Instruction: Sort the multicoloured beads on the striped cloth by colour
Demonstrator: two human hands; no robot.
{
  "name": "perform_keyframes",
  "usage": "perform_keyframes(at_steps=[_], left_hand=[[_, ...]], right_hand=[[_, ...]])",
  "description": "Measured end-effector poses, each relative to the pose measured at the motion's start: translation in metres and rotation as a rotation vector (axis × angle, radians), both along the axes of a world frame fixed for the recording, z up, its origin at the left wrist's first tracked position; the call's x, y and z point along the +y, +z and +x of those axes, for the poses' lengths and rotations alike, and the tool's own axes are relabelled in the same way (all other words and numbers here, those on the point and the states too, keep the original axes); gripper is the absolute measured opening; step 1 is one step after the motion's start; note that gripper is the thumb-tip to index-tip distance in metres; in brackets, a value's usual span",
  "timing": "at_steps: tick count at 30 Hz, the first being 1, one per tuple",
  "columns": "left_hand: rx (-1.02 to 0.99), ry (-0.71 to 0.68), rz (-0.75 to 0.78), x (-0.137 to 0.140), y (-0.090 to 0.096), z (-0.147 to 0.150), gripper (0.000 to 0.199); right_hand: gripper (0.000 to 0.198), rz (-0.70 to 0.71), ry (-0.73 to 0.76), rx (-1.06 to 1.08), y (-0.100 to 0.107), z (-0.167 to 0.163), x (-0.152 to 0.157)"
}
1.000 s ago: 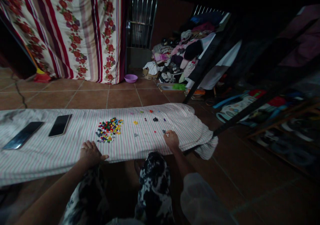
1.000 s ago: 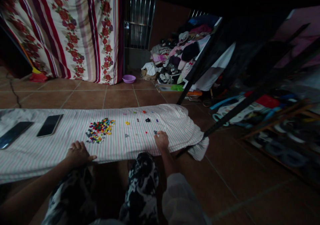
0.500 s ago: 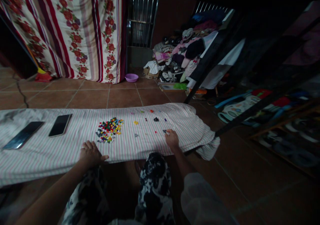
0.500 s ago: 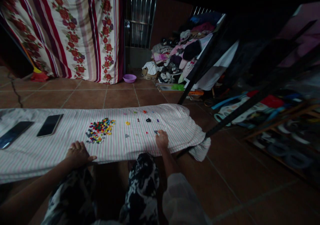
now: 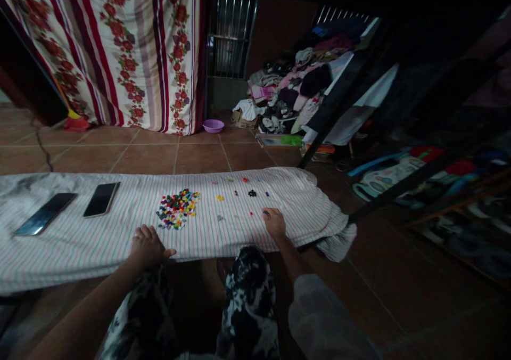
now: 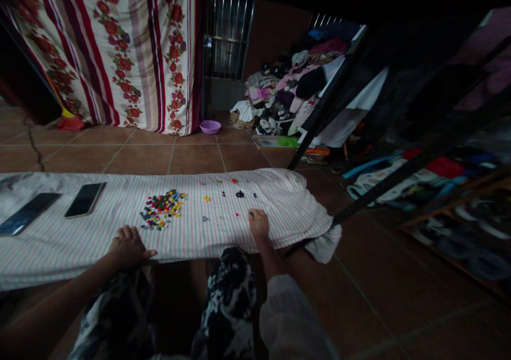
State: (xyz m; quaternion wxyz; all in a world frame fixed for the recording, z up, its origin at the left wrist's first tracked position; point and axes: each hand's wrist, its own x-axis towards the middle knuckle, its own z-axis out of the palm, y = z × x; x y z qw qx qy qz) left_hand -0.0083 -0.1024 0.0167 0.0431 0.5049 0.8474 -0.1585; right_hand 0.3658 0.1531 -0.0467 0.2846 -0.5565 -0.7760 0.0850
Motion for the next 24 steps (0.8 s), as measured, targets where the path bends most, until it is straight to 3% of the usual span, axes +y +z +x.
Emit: perform_keyframes(at_steps=[11,24], left_hand=[[0.012,0.000,0.005,0.000,-0.001,0.000,0.112],[-0.019,0.015,0.007,0.002,-0.001,-0.001,0.116]], right_hand=[[0.021,-0.018,0.082,-0.040,0.006,-0.001,0.008],[0.037,-0.033,0.151,0.071,-0.005,0.007,0.012]])
